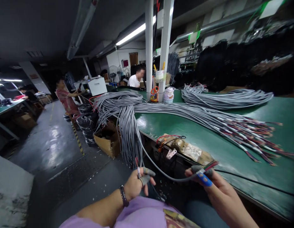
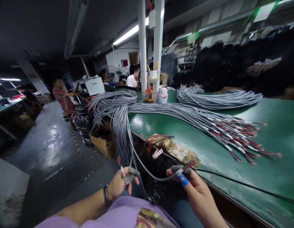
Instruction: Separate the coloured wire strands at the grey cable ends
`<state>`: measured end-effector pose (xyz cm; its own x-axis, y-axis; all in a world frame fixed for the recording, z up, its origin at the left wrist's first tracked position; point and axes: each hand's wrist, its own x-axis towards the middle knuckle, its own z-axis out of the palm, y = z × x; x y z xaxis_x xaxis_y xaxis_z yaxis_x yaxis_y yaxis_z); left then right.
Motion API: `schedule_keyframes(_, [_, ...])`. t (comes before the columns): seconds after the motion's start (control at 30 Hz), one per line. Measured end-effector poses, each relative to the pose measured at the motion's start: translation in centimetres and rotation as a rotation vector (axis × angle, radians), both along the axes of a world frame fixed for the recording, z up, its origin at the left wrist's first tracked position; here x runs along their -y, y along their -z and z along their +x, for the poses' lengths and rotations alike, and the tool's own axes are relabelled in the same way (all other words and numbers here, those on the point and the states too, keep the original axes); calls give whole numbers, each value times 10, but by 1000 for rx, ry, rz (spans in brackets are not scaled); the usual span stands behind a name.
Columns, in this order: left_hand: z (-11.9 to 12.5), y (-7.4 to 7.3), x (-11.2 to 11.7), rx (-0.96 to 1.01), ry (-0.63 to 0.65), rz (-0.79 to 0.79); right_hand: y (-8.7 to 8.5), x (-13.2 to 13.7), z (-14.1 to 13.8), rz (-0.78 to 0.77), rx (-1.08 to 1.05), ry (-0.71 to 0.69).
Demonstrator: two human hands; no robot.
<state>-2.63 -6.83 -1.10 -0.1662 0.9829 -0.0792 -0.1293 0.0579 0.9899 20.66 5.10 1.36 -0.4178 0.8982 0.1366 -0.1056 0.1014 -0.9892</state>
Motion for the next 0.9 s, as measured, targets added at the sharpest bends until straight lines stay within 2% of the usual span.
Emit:
schedule_keyframes(0.1, [-14, -3, 5, -66, -121, -21, -1, -1, -7, -4, -9, -6])
schedule_keyframes(0.17, [-17, -9, 6, -60, -139, -6, -2, -1, -15, 1, 8, -44])
schedule_keyframes(0.27, [-13, -19, 0, -28, -83, 32, -3, 4, -32, -24, 25, -153])
schedule_keyframes(0.37, [0, -30, -15, -64, -68, 141, -2, 12, -49, -81, -4, -260])
schedule_keyframes(0.5, [24, -40, -39, -73, 12, 232, 7, 17, -62, -163, -99, -248])
schedule_keyframes(0.57, [34, -39, -48, -36, 67, 219, 13, 18, -65, -184, -102, -194])
schedule_keyframes(0.67, [41, -32, -55, -14, 74, 180, 24, 18, -65, -215, -98, -148])
schedule_keyframes(0.77, [41, -24, -54, 4, 91, 118, 35, 19, -65, -266, -112, -194])
schedule_keyframes(0.9, [33, -17, -51, 107, 207, 46, 39, 22, -63, -344, -166, -293])
